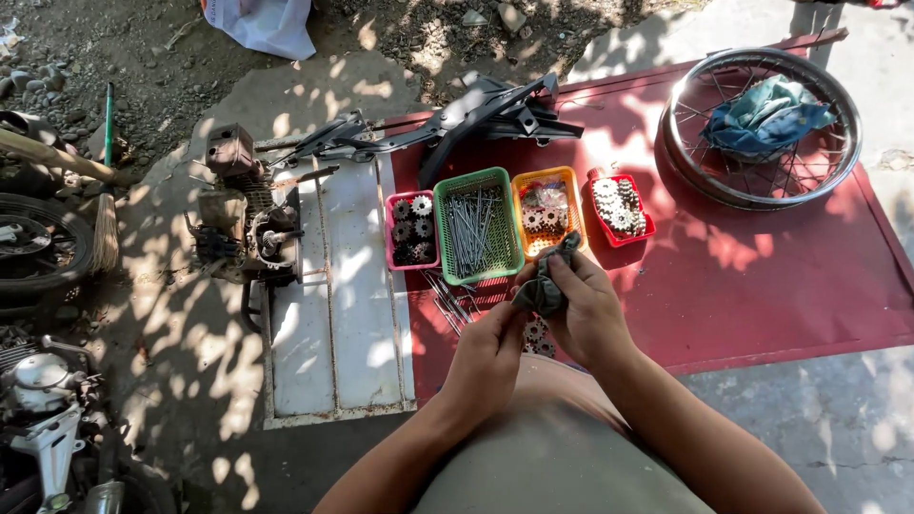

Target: Cleaning and inspecting small sprocket gears and spokes on a workbench.

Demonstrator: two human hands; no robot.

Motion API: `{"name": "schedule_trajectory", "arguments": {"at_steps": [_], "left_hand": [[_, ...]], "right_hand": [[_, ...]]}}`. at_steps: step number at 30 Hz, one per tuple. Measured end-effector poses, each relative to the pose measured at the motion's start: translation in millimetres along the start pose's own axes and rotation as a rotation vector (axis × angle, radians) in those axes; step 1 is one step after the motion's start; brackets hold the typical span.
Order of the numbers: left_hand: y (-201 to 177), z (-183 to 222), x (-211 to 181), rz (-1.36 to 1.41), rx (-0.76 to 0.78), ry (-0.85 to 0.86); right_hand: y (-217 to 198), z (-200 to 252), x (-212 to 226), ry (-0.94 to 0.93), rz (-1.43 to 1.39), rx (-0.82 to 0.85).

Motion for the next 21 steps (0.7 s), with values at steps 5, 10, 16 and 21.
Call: {"name": "schedule_trajectory", "arguments": {"at_steps": [5,10,16,21], "left_hand": [[-3,-2,9,0.0,-0.075,0.001],[-2,1,9,-0.034,-0.094,0.037],[-3,0,15,0.056,-0.102,0.065],[-6,-2,2,-0.234,-0.09,0.269]], "right_hand": [[-7,-2,-26,0.078,0.287,0.094],[22,-5,19,-0.009,0.108,0.061],[8,-4,-8,-0.101,0.127,0.128],[-3,-4,1,-0.157,0.385,0.22]]}}
Point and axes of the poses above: each hand's wrist, its own z-axis away from the middle knuckle, its own y-axis out of the palm, x = y × z, the point moved 7 cm from there along -z, towards the middle knuckle, and after that the axes turned 1 degree about -y, right-handed, at the moved point
